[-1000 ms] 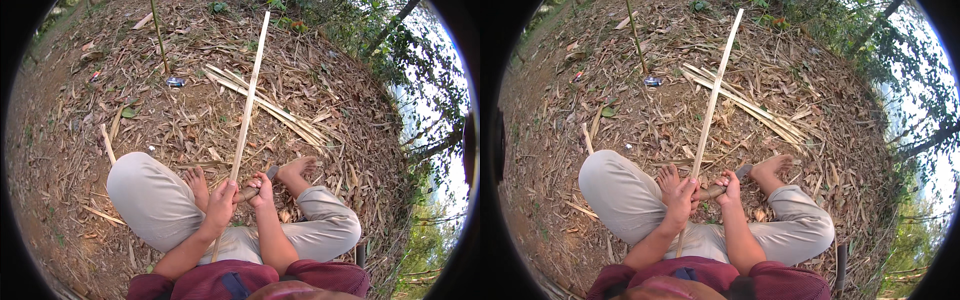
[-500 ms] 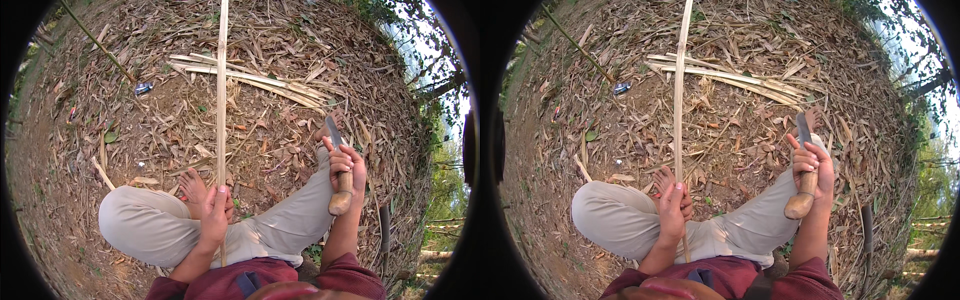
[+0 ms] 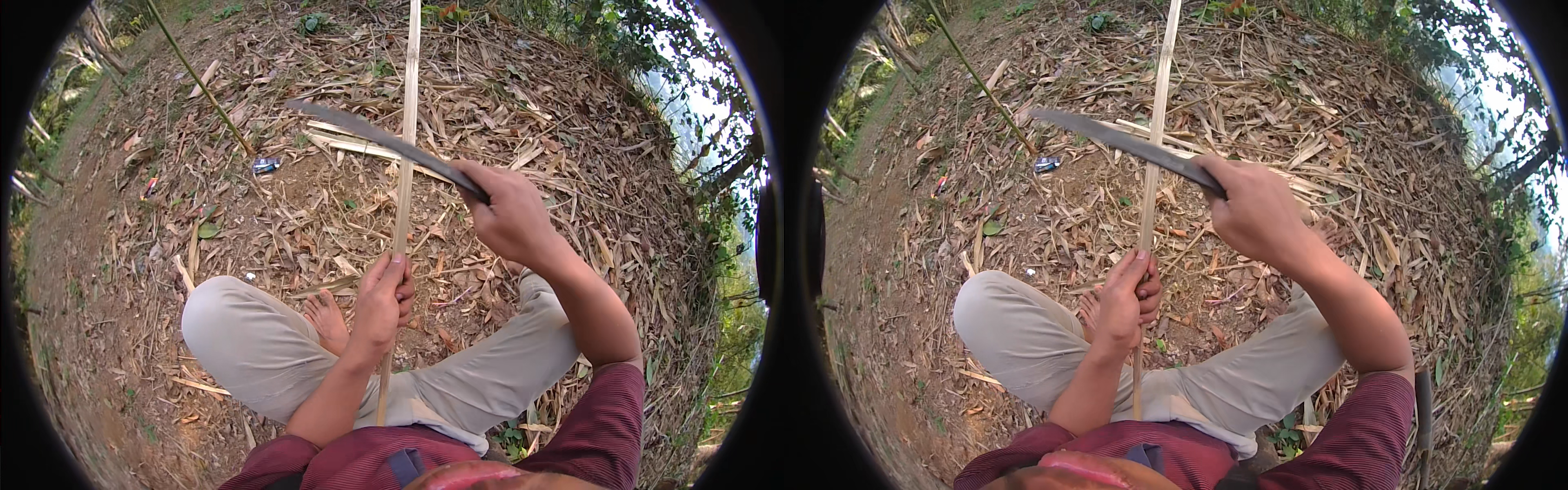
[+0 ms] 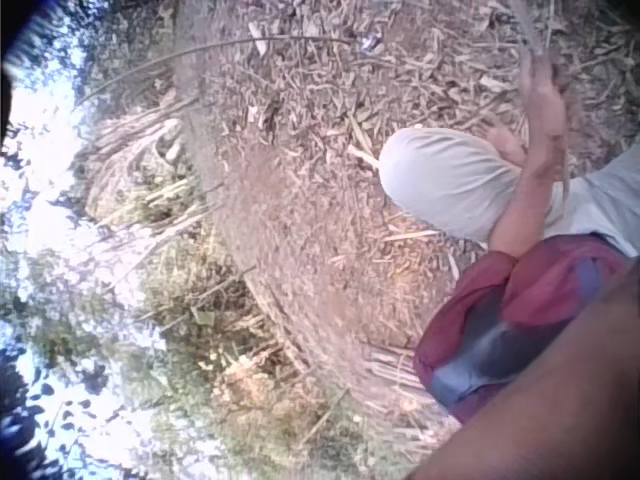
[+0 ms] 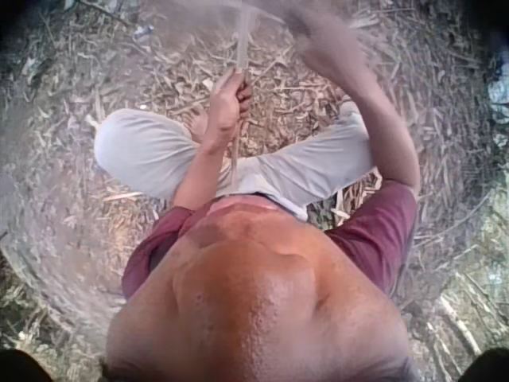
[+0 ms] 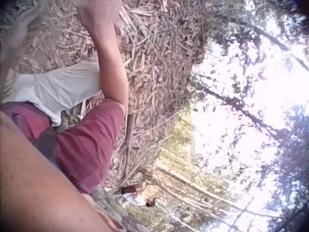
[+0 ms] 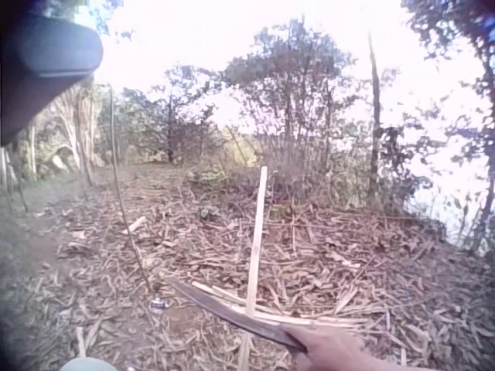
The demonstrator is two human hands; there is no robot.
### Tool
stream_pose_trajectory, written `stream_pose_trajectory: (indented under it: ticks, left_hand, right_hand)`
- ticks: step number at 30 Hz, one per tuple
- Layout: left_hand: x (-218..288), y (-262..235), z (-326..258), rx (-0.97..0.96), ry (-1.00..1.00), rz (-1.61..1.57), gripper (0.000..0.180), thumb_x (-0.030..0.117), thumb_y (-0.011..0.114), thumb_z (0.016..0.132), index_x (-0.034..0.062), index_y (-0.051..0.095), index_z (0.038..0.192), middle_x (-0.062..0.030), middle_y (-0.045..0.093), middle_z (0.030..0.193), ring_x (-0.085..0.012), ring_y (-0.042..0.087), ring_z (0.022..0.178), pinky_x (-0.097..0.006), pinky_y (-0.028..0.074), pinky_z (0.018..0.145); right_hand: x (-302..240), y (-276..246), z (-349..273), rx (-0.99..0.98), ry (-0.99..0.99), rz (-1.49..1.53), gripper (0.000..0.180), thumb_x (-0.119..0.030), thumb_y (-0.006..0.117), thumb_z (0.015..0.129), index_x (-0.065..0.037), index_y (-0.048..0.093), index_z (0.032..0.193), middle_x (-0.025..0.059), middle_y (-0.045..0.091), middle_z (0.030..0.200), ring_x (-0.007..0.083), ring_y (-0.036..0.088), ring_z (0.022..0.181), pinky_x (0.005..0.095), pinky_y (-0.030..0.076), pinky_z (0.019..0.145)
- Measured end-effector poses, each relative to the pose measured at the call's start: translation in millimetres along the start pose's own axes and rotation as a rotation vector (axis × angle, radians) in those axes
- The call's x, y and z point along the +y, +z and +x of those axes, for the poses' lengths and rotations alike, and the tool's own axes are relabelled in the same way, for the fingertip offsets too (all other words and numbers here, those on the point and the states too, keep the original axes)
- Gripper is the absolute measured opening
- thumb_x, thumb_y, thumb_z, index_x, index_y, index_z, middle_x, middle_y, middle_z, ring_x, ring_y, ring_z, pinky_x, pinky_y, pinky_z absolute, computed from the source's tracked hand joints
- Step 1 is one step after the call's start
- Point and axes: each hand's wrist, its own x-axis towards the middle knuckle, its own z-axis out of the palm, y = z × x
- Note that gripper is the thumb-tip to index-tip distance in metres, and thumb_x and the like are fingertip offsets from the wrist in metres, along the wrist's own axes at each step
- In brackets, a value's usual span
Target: The person shaves a long thin strip of bamboo using a large blade, drawing the knife toward themselves and holding the wood with their other hand.
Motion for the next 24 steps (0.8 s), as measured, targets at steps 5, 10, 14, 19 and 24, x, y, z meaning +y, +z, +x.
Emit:
stream_pose_trajectory:
  ticks: [5,10,14,19,24]
  left_hand:
    - [28,17,31,-0.086,0.119,-0.102,0.028,0.033,0.042,0.103,0.0138,0.044,0.083,0.006,0.03,0.057,-0.0037,0.021,0.039,-0.022,0.013,0.034]
    - [25,16,45,-0.171,0.185,-0.167,0.032,0.035,0.044,0.102,0.0134,0.042,0.079,0.0067,0.029,0.056,-0.0034,0.02,0.039,-0.022,0.012,0.035]
    - [9,6,43,-0.11,0.168,-0.106,0.031,0.036,0.042,0.103,0.0138,0.041,0.081,0.0075,0.026,0.057,-0.0036,0.02,0.041,-0.022,0.013,0.036]
    - [0,0,43,-0.198,0.186,-0.145,0.03,0.032,0.035,0.106,0.0135,0.042,0.084,0.0078,0.025,0.06,-0.0021,0.02,0.044,-0.021,0.015,0.038]
    - [-4,5,46,-0.228,0.129,-0.128,0.028,0.026,0.037,0.105,0.0123,0.042,0.081,0.0064,0.027,0.06,-0.0029,0.021,0.043,-0.021,0.015,0.037]
  right_hand:
    - [-22,28,12,-0.096,-0.12,-0.14,0.024,-0.009,0.063,0.074,-0.011,0.062,0.097,0.0102,0.065,0.076,0.0311,0.065,0.069,0.042,0.051,0.061]
    - [5,49,21,0.022,-0.216,-0.168,0.01,-0.017,0.064,0.078,-0.01,0.062,0.085,0.007,0.064,0.069,0.0261,0.066,0.059,0.04,0.05,0.05]
    - [13,58,18,0.028,-0.354,-0.216,0.01,-0.021,0.064,0.083,-0.012,0.064,0.079,0.004,0.061,0.064,0.0231,0.063,0.052,0.0369,0.048,0.046]
    - [6,63,14,0.029,-0.369,-0.146,0.011,-0.015,0.071,0.071,-0.011,0.061,0.077,0.0023,0.059,0.062,0.0221,0.063,0.055,0.036,0.05,0.049]
    - [30,59,10,0.069,-0.307,-0.2,0.008,-0.014,0.066,0.075,-0.012,0.061,0.081,0.003,0.06,0.064,0.0236,0.064,0.057,0.0376,0.05,0.052]
